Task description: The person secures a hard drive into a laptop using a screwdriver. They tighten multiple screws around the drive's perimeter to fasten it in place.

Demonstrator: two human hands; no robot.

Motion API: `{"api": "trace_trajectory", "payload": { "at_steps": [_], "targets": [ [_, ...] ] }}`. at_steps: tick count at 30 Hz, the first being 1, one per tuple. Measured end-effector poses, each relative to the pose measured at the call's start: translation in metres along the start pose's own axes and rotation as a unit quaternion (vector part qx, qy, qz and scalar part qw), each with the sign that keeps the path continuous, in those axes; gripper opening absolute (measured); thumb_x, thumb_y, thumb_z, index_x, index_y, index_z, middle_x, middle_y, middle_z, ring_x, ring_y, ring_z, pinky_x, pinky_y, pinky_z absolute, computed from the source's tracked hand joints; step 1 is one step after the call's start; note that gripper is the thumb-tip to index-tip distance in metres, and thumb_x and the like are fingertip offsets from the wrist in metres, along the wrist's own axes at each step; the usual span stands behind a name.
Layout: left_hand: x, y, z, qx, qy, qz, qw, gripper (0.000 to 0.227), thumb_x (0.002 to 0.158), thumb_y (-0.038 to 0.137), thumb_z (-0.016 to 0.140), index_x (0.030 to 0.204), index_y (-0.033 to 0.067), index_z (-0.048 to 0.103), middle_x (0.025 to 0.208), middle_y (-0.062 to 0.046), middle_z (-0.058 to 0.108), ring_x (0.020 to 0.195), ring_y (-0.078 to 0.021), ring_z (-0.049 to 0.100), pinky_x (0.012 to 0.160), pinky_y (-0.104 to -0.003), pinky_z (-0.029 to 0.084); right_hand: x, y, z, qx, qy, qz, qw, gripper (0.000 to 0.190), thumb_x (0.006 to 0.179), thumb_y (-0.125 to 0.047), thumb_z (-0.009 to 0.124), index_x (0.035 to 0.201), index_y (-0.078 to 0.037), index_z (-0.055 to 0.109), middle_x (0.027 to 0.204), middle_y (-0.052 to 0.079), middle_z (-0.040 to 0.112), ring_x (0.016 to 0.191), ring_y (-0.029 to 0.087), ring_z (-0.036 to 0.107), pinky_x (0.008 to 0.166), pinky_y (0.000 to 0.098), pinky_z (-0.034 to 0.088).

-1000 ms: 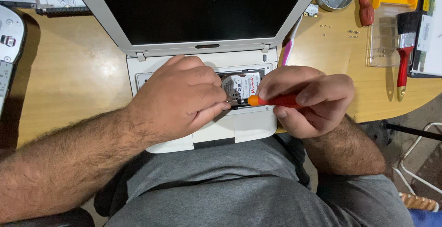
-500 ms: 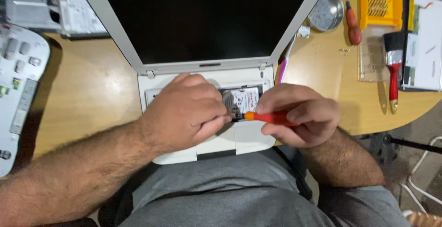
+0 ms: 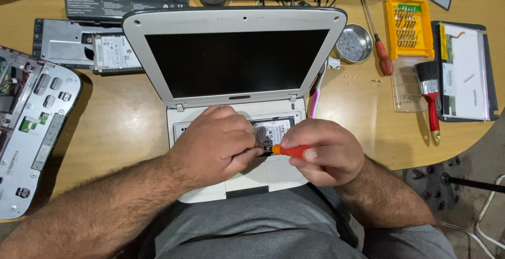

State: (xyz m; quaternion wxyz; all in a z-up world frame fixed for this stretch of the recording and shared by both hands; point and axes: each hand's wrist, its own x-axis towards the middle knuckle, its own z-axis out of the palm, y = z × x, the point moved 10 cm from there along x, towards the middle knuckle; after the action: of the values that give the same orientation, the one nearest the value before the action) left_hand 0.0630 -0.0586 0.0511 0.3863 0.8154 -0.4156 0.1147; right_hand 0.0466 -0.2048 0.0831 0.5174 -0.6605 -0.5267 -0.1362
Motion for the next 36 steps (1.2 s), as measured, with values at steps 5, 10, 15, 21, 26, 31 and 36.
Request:
{"api": "trace_trajectory", "payload": {
  "at_steps": [5, 10, 15, 21, 26, 31, 36],
  "targets": [
    [0.001, 0.001, 0.000, 0.003, -0.002, 0.008, 1.000, 0.014, 0.096, 0.023, 0.072, 0.086, 0.0137, 0.068, 0.087, 0.002, 0.063, 0.083, -0.0238, 0.056, 0.077, -0.039, 0.044, 0.003, -0.001, 0.000, -0.011, 0.015, 0.012, 1.000, 0.040, 0.100, 0.001, 0.064, 0.132, -0.014, 0.046, 0.108, 0.021, 0.070, 0.088, 0.028, 0.076, 0.079, 0.0410, 0.069],
    [0.002, 0.003, -0.001, 0.003, 0.003, 0.017, 1.000, 0.014, 0.096, 0.022, 0.072, 0.086, 0.0129, 0.066, 0.088, 0.002, 0.062, 0.084, -0.0236, 0.056, 0.077, -0.038, 0.044, 0.003, 0.000, 0.001, -0.007, 0.011, 0.011, 1.000, 0.036, 0.102, -0.002, 0.062, 0.132, -0.015, 0.046, 0.108, 0.022, 0.070, 0.082, 0.028, 0.074, 0.074, 0.0410, 0.067],
    [0.002, 0.002, 0.000, 0.002, -0.006, 0.002, 1.000, 0.013, 0.095, 0.022, 0.070, 0.086, 0.0130, 0.066, 0.089, 0.001, 0.064, 0.085, -0.0235, 0.056, 0.077, -0.039, 0.046, 0.002, 0.001, 0.001, 0.000, 0.011, 0.017, 1.000, 0.041, 0.097, 0.003, 0.066, 0.130, -0.014, 0.047, 0.107, 0.023, 0.070, 0.087, 0.031, 0.076, 0.077, 0.0430, 0.067],
    [0.005, 0.002, -0.009, -0.018, 0.011, -0.022, 1.000, 0.048, 0.085, 0.040, 0.083, 0.117, 0.0069, 0.069, 0.104, -0.006, 0.065, 0.092, -0.0259, 0.059, 0.087, -0.042, 0.046, 0.002, 0.001, -0.007, 0.007, 0.008, 0.007, 1.000, 0.044, 0.098, 0.004, 0.063, 0.134, -0.013, 0.045, 0.113, 0.024, 0.068, 0.095, 0.031, 0.077, 0.083, 0.0438, 0.069],
    [0.009, 0.008, -0.012, 0.022, -0.019, -0.013, 1.000, 0.045, 0.092, 0.048, 0.070, 0.115, 0.0088, 0.069, 0.114, -0.006, 0.064, 0.102, -0.0288, 0.057, 0.090, -0.046, 0.043, -0.011, 0.014, -0.047, 0.061, 0.133, -0.053, 0.988, 0.049, 0.089, 0.008, 0.057, 0.135, -0.005, 0.047, 0.104, 0.020, 0.068, 0.085, 0.023, 0.072, 0.072, 0.0342, 0.069],
    [0.002, 0.022, 0.019, 0.087, -0.136, 0.058, 0.985, 0.060, 0.092, 0.060, 0.064, 0.131, 0.0141, 0.066, 0.144, -0.005, 0.058, 0.130, -0.0298, 0.049, 0.105, -0.052, 0.035, -0.020, 0.019, -0.074, -0.057, 0.171, -0.031, 0.983, 0.049, 0.090, 0.009, 0.059, 0.132, -0.009, 0.039, 0.095, 0.024, 0.062, 0.075, 0.028, 0.065, 0.066, 0.0326, 0.062],
    [-0.009, 0.032, 0.043, 0.184, -0.183, 0.116, 0.959, 0.085, 0.082, 0.080, 0.060, 0.137, 0.0144, 0.063, 0.152, -0.003, 0.054, 0.142, -0.0322, 0.042, 0.113, -0.050, 0.033, -0.029, 0.027, -0.064, -0.053, 0.121, 0.048, 0.990, 0.051, 0.089, 0.020, 0.060, 0.129, -0.005, 0.042, 0.102, 0.026, 0.062, 0.090, 0.035, 0.070, 0.079, 0.0377, 0.062]
  ]
}}
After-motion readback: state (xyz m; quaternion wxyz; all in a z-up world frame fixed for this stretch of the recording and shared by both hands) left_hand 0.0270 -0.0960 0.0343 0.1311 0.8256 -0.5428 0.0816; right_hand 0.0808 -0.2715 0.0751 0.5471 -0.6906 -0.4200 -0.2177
